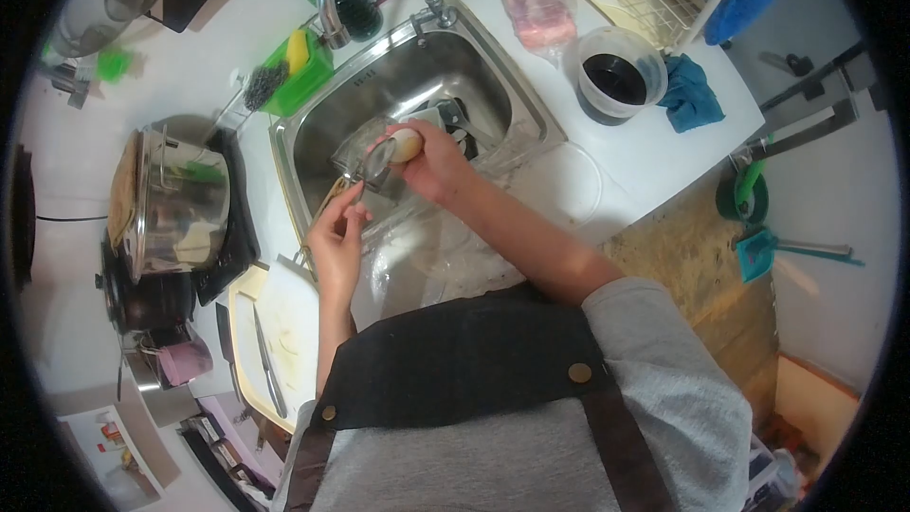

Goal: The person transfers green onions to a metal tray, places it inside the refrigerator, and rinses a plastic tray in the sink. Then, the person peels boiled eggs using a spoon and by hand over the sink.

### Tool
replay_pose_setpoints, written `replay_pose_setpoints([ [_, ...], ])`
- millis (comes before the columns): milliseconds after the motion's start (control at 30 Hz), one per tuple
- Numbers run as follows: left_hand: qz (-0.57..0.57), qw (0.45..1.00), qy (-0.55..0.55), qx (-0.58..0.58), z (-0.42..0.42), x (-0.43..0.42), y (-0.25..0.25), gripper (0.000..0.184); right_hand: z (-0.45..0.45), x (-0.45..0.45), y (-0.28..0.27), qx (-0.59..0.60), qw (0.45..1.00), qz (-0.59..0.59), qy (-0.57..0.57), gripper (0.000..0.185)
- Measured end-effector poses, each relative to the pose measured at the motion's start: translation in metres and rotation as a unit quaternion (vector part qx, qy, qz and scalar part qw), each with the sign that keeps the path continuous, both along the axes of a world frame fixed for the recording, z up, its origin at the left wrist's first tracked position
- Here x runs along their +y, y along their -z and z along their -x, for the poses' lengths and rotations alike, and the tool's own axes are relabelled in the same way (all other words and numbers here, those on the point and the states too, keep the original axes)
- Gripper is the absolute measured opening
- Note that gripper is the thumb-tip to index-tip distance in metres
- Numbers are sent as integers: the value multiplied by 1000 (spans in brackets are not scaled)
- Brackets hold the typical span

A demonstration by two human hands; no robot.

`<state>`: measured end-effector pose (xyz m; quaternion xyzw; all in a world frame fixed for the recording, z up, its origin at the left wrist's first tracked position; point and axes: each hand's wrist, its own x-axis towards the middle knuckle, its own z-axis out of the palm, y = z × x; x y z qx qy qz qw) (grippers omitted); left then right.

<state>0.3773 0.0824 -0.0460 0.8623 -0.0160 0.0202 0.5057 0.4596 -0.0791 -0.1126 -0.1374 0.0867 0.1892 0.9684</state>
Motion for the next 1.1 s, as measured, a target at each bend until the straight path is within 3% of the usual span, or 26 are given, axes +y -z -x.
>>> replay_pose_setpoints([
  [133,26,1000,-5,9,1,3,2,27,-4,-11,7,-35,996,-76,-8,30],
  [233,131,990,-32,34,-3,-5,13,30,-2,-6,-6,55,993,-105,24,36],
  [333,58,995,-65,41,-11,-32,3,39,5,-1,-20,88,986,-138,20,34],
  [367,26,997,-61,33,-15,-36,3,48,5,-1,-16,34,990,-135,-10,35],
  [433,-9,997,-32,-63,-24,-45,6,48,6,-4,-15,-74,987,-129,-67,36],
  [533,-44,989,-29,-138,-32,-52,-1,46,6,-1,-44,-37,996,-86,-5,36],
  [633,-98,968,-44,-229,-35,-54,-7,45,10,3,-20,-100,978,-181,-13,36],
  [733,-104,970,7,-221,-37,-51,-2,45,13,8,-16,111,986,-121,41,33],
  [767,-116,980,14,-160,-31,-46,-3,38,12,6,-15,63,991,-111,36,32],
  [833,-101,981,24,-164,-27,-29,7,35,11,-1,-14,-29,995,-91,30,31],
  [900,-70,992,11,-104,-18,-18,4,32,7,-5,-15,-42,994,-98,24,32],
  [1000,62,996,-43,-46,-7,-10,4,33,0,-3,-22,-69,989,-132,6,36],
  [1100,49,998,-40,-8,-9,-15,-3,42,2,-1,-35,-67,985,-157,-18,39],
])
